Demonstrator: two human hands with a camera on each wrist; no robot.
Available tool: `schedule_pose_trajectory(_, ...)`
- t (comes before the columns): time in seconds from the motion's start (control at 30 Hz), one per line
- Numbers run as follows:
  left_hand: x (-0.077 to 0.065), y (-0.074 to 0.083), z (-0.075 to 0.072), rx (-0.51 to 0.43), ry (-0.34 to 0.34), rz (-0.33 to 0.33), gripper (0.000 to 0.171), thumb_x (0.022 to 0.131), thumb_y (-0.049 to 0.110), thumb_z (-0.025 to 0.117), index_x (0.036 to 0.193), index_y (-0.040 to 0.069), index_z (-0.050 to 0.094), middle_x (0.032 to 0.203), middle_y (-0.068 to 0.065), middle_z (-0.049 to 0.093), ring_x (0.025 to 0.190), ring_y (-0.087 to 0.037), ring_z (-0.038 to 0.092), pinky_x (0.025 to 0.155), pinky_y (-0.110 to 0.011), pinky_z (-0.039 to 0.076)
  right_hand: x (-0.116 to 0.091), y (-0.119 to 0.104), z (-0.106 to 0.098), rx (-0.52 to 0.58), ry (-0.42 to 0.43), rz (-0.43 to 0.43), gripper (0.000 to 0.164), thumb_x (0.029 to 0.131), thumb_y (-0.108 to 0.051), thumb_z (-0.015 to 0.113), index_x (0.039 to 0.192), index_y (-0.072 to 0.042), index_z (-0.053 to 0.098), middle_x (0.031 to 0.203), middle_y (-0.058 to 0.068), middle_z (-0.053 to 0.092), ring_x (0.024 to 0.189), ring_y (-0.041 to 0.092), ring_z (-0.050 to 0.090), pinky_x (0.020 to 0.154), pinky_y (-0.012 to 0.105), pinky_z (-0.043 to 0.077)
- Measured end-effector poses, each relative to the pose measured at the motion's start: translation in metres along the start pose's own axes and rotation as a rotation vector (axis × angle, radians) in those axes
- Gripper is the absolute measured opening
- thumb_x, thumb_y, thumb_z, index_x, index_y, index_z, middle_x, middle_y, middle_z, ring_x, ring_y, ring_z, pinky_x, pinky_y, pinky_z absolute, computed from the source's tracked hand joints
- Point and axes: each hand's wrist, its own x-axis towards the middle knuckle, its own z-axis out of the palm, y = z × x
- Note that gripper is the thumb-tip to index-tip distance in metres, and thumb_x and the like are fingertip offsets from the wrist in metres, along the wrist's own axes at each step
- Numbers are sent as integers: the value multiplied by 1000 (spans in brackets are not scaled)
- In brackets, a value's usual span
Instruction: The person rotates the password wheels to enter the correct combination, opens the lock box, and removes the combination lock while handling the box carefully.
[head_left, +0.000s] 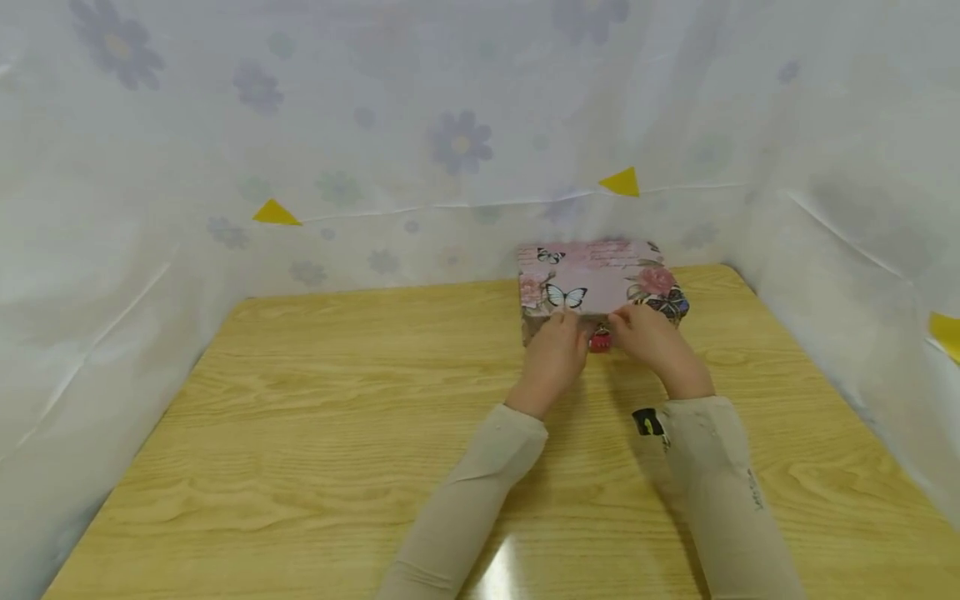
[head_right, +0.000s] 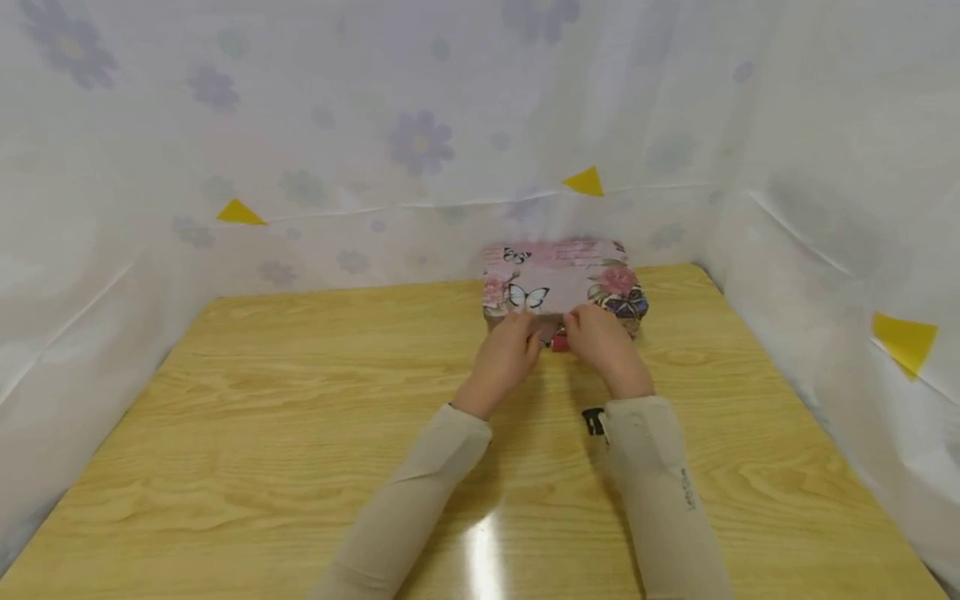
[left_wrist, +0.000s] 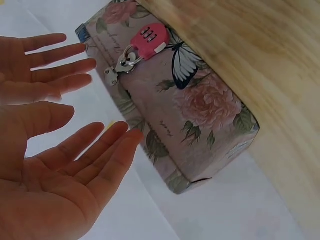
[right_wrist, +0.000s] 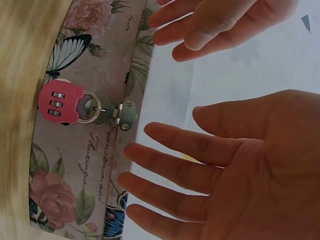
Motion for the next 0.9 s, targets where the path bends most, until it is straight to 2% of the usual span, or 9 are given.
schedule_pose_trajectory(0.17, 2, 1, 5, -4, -33, 8, 21, 100, 21, 52, 112, 5, 60, 105, -9, 63, 89, -24, 65, 71, -34, 54, 4, 6, 2, -11, 19, 1, 39, 102, -13, 39, 121, 17, 54, 121, 36, 54, 112, 49, 52, 93, 58, 43)
schedule_pose_trajectory(0.3, 4, 1, 10, -9, -52, 14, 21, 100, 20, 51, 112, 5, 59, 105, -9, 63, 90, -24, 65, 73, -33, 54, 5, 8, 1, 5, -1, -1, 37, 102, -13, 39, 114, 17, 57, 112, 34, 58, 93, 41, 57, 81, 53, 46)
schedule_pose_trajectory(0.43, 6, 1, 14, -44, -81, 8, 19, 100, 18, 51, 112, 5, 60, 106, -9, 63, 96, -23, 63, 78, -33, 53, 6, 9, 2, 7, -6, -10, 33, 101, -12, 40, 102, 13, 61, 97, 27, 60, 76, 32, 51, 71, 46, 44)
schedule_pose_trajectory(0.53, 8, 2, 16, -80, -117, 9, 18, 100, 14, 52, 113, 5, 61, 108, -9, 64, 101, -22, 62, 82, -33, 52, 7, 9, 3, 2, 4, -6, 30, 100, -11, 41, 92, 10, 61, 88, 23, 58, 71, 29, 49, 67, 42, 42)
schedule_pose_trajectory(0.7, 11, 3, 19, -132, -206, -23, 19, 99, 9, 51, 114, 4, 62, 108, -9, 64, 102, -23, 62, 80, -33, 52, 8, 13, 7, 14, 18, 6, 30, 99, -9, 41, 96, 12, 63, 93, 25, 59, 69, 27, 49, 64, 38, 41)
schedule_pose_trajectory(0.9, 14, 6, 22, -214, -310, -92, 29, 100, 9, 49, 127, 2, 56, 116, -11, 61, 108, -23, 59, 85, -32, 52, 9, 16, 9, 27, -4, 43, 34, 99, -9, 40, 108, 15, 62, 114, 32, 58, 81, 32, 53, 69, 41, 44)
